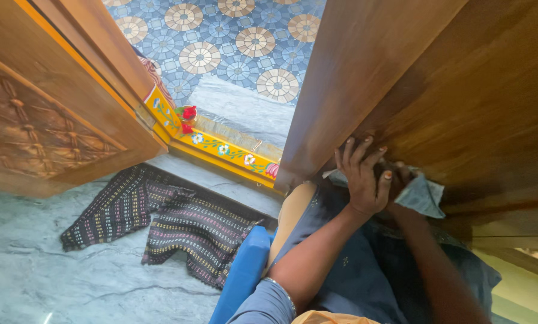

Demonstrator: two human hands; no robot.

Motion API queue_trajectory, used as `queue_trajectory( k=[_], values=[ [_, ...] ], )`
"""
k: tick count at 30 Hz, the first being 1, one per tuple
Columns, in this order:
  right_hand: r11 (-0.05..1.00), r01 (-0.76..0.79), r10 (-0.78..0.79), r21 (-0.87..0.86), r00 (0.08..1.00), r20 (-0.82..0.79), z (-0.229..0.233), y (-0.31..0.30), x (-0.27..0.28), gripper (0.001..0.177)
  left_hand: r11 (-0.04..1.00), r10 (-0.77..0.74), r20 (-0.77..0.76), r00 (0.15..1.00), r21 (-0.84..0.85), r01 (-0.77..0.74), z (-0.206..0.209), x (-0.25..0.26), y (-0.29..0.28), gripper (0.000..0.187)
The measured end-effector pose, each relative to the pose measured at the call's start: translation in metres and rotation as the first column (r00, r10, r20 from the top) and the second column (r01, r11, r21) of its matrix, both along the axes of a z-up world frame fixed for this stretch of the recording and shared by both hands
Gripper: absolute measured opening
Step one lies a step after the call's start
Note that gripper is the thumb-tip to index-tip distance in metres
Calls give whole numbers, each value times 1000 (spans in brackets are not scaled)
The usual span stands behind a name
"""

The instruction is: The person wipes the surface of a wooden door using a patterned cloth. They move the cloth back and forth across the door's surface, occasionally adjusting the cloth in their hands to continue cleaning different sections.

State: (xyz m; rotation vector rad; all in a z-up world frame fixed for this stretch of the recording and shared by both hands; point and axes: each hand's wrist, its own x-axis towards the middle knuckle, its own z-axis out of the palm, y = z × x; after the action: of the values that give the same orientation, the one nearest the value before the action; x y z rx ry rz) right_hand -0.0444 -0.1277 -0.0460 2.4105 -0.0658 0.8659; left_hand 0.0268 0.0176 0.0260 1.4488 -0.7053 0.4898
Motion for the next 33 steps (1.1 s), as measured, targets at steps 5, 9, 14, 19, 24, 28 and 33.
queue_trajectory(
  k=[5, 9, 14, 19, 24, 28, 33],
  values=[
    [988, 93, -77, -122, 989, 130, 55, -10, -22, 43, 1000, 24, 38, 999, 11, -24, 1, 2, 3, 40],
    [976, 175, -158, -133, 979, 127, 51, -7, -19, 44, 995, 20, 76, 997, 101, -28, -5, 3, 7, 44],
    [969, 195, -168, -151, 970, 173, 41, -7, -13, 49, 909, 127, 47, 991, 395, -135, -26, 1, 13, 51],
    [979, 191, -185, -69, 979, 88, 61, 8, -15, 49, 917, 67, -56, 996, 397, -39, -41, 14, 22, 37],
    [943, 164, -125, 290, 981, -148, 118, 54, -35, 59, 798, -273, -269, 924, 473, 374, 2, 18, 50, 25],
    [500, -137, 198, 855, 979, 41, 166, 94, -80, 68, 684, -362, -426, 829, 483, 547, 50, -6, 80, 29],
    [-100, -269, 258, 958, 923, 286, 172, 137, -148, 66, 502, -528, -753, 393, 97, 860, 62, -45, 96, 29]
  ],
)
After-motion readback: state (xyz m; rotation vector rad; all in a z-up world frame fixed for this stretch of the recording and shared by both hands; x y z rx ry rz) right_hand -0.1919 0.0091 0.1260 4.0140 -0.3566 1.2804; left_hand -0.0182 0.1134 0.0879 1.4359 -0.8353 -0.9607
